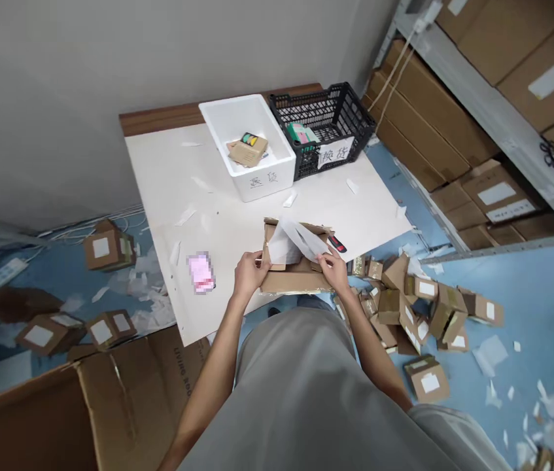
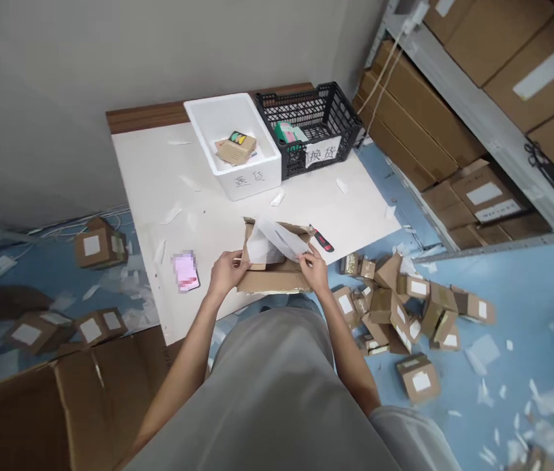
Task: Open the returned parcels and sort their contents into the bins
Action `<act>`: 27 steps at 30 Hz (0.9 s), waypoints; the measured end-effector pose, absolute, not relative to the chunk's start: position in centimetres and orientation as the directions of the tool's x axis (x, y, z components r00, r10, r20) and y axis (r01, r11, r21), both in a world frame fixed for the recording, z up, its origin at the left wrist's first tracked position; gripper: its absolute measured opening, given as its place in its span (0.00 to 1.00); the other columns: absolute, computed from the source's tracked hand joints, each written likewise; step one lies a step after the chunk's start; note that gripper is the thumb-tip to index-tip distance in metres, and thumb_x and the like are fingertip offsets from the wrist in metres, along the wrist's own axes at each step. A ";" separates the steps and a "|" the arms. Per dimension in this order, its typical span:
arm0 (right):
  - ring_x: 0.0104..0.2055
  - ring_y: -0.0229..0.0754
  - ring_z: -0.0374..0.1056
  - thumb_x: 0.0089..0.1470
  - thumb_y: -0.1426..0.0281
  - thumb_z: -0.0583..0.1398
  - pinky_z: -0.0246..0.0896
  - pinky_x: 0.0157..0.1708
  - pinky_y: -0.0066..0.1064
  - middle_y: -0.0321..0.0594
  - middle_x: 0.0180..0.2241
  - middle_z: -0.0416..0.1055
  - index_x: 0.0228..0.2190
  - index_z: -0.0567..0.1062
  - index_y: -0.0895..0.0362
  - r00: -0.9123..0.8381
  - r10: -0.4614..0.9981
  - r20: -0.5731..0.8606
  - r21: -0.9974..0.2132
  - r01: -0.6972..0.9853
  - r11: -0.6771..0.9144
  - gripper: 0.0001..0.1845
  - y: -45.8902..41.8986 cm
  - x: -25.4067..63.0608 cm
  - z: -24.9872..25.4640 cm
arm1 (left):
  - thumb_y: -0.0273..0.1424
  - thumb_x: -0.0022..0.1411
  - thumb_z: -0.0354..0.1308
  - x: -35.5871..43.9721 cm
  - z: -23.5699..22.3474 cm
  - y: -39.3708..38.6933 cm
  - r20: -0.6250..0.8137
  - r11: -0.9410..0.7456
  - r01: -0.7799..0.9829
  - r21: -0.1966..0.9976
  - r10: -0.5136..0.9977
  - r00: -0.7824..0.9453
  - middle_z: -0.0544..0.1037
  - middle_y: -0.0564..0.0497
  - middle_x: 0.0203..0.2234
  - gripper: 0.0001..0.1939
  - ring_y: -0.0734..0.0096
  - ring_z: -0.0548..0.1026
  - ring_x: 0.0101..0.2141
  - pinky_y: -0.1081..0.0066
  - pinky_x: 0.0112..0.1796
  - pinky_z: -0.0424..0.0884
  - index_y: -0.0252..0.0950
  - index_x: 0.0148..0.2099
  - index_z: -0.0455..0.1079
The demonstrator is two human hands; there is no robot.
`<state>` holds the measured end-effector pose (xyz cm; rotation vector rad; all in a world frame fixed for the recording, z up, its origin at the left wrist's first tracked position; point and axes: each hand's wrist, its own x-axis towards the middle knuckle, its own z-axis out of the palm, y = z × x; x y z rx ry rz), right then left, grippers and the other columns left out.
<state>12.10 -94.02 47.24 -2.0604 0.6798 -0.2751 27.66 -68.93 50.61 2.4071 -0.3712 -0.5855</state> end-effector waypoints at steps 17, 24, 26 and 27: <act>0.60 0.61 0.80 0.62 0.50 0.64 0.71 0.64 0.50 0.51 0.49 0.86 0.33 0.86 0.52 0.023 -0.997 0.067 -0.863 -0.500 -0.069 0.21 -92.0 -16.5 52.6 | 0.29 0.73 0.66 11.8 53.8 -86.5 -0.128 -0.281 -0.580 0.765 -0.948 0.291 0.82 0.40 0.53 0.19 0.51 0.85 0.50 0.60 0.56 0.79 0.37 0.63 0.83; 0.52 0.57 0.81 0.58 0.52 0.63 0.72 0.62 0.52 0.47 0.43 0.85 0.34 0.84 0.53 -0.238 -0.968 0.074 -0.874 -0.484 0.052 0.18 -93.7 -26.7 53.3 | 0.31 0.72 0.66 3.0 54.5 -94.9 -0.139 -0.092 -0.639 0.764 -0.990 -0.024 0.82 0.39 0.53 0.18 0.49 0.84 0.52 0.58 0.58 0.80 0.37 0.62 0.83; 0.50 0.58 0.81 0.56 0.52 0.63 0.74 0.60 0.52 0.48 0.42 0.85 0.37 0.83 0.55 -0.373 -0.923 0.098 -0.871 -0.481 0.102 0.20 -94.3 -29.9 53.9 | 0.33 0.72 0.66 -0.7 55.0 -98.6 -0.103 0.001 -0.621 0.784 -0.986 -0.132 0.82 0.37 0.56 0.20 0.46 0.83 0.57 0.55 0.61 0.79 0.35 0.63 0.83; 0.50 0.58 0.80 0.56 0.53 0.61 0.75 0.58 0.53 0.49 0.42 0.84 0.39 0.83 0.55 -0.461 -0.877 0.134 -0.860 -0.494 0.129 0.20 -94.4 -31.5 54.3 | 0.35 0.73 0.66 -2.7 55.3 -100.5 -0.069 0.059 -0.583 0.810 -0.978 -0.195 0.82 0.36 0.58 0.22 0.44 0.82 0.60 0.54 0.63 0.78 0.35 0.65 0.82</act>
